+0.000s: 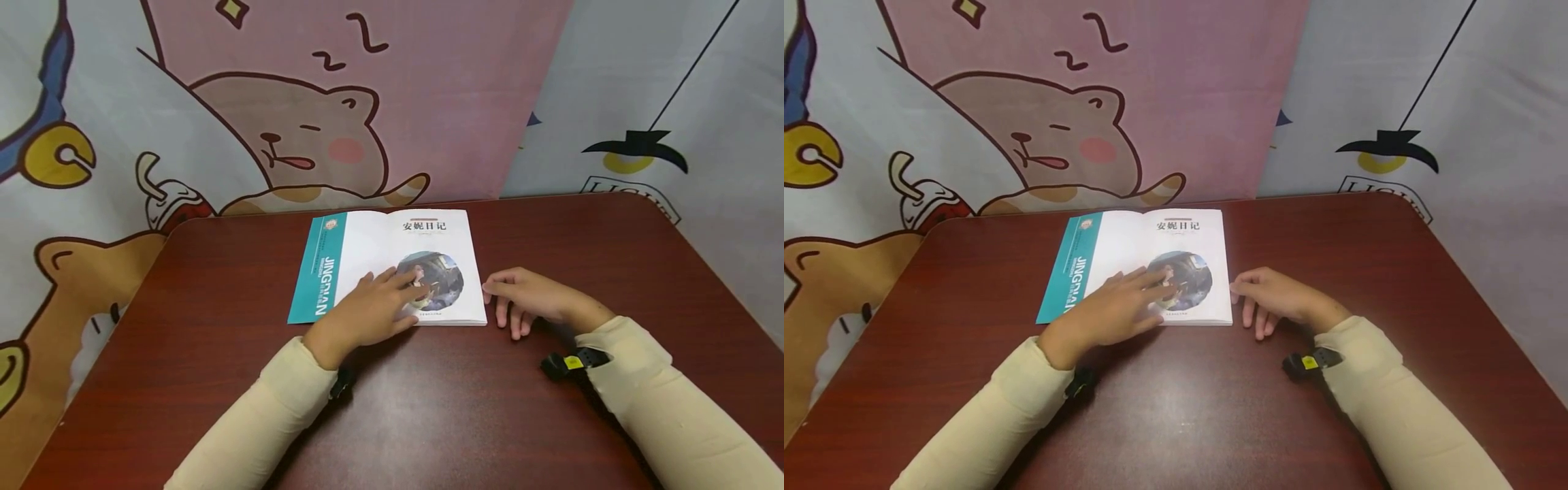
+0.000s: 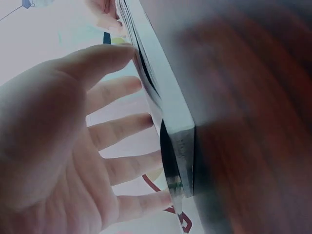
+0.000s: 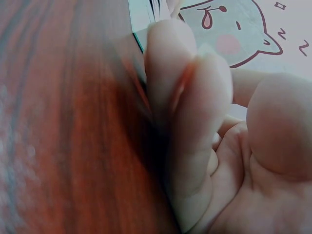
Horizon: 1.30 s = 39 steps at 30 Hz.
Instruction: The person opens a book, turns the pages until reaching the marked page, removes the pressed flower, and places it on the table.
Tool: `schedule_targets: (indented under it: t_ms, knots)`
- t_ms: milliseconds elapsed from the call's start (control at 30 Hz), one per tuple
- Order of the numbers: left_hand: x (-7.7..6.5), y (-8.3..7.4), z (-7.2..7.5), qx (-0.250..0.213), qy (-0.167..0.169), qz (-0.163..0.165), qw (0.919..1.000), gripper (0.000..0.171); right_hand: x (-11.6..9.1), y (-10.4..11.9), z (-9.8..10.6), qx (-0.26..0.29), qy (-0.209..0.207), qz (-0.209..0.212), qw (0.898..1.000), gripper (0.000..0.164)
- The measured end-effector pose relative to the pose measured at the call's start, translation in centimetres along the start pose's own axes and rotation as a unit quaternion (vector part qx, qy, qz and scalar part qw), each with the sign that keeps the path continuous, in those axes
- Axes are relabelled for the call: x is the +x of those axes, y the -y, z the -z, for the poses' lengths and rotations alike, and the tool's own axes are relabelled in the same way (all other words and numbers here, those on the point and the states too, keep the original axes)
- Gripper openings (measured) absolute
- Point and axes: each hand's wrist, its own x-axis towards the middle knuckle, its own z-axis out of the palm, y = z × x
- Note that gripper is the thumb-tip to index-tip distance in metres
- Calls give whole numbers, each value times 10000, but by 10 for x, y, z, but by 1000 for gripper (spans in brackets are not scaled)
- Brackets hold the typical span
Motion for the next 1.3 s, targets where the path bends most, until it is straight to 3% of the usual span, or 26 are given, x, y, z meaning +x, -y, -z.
schedule_targets:
  t_ms: [100,400,600,800,933,1133,1300]
  knots:
    - [-1,0,1,83,-165,-172,9997,49,0,1,0,34,5,-11,10000,40]
    - [0,2,-1,115,-253,-296,9992,46,1,1,-1,31,-40,-59,10000,44]
    - [1,2,-1,-181,-444,-606,9970,40,1,0,0,5,-54,-44,10000,45]
    - [0,3,-1,-263,-435,-602,9969,38,1,0,0,7,-49,-14,10000,47]
    - [1,2,-2,-78,-530,-679,9962,36,1,-1,0,-27,-54,7,10000,46]
    - [3,-1,-2,343,-886,-1092,9895,29,0,-1,1,-58,-50,3,10000,46]
    - [4,-2,-1,497,-990,-1129,9874,32,0,-1,1,-29,-55,-46,10000,46]
